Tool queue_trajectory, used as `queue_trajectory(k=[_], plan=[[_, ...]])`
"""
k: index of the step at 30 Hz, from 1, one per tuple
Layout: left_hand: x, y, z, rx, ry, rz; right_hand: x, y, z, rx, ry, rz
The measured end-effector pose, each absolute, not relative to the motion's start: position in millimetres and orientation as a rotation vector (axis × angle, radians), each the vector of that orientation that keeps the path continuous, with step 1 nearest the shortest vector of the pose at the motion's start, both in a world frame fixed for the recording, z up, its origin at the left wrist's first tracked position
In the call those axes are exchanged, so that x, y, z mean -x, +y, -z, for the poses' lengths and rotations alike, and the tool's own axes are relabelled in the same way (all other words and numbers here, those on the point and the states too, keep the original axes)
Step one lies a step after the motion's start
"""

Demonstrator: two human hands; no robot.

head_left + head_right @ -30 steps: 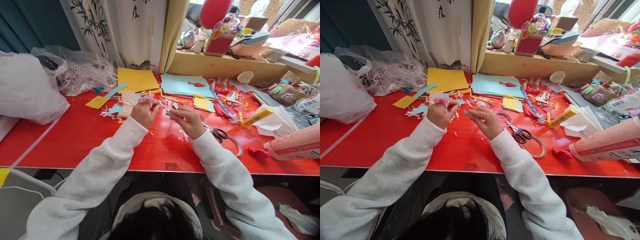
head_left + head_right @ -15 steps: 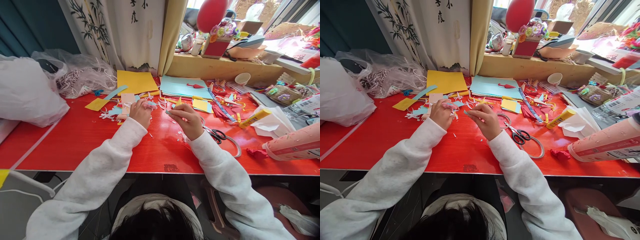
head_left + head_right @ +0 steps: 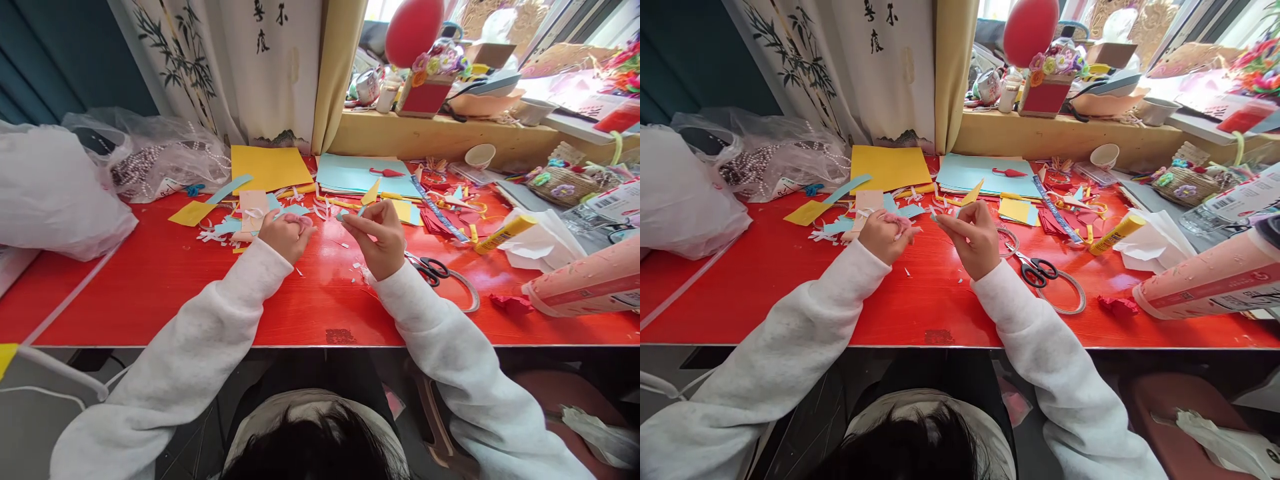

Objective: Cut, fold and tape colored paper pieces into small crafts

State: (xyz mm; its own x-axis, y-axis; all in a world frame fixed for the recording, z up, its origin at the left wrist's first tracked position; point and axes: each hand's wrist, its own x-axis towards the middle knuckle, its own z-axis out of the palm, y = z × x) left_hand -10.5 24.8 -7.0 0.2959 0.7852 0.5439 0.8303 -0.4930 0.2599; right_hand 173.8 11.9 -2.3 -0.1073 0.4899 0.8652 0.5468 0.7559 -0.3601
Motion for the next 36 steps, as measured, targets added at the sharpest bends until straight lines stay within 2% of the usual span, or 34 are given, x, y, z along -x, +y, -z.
queue_trajectory(k=[12,16,19,24,32,36], plan=[[13,29,1,2.580,-1.534,1.210,-174,8,5,0.820,-1.872,0.170],[12,32,3,2.661,-1.419,1.186,-174,7,4,0.856,-1.857,0.143],[6,26,1,2.775,-1.290,1.359,-174,9,6,0.833,-1.904,0.115],[-1,15,-1,2.827,-1.353,1.713,-168,11,12,0.720,-2.045,-0.089],[2,11,-5,2.591,-1.379,1.631,-160,6,13,0.616,-2.085,-0.337],[4,14,-3,2.537,-1.504,1.878,-158,0,10,0.608,-1.986,-0.552]])
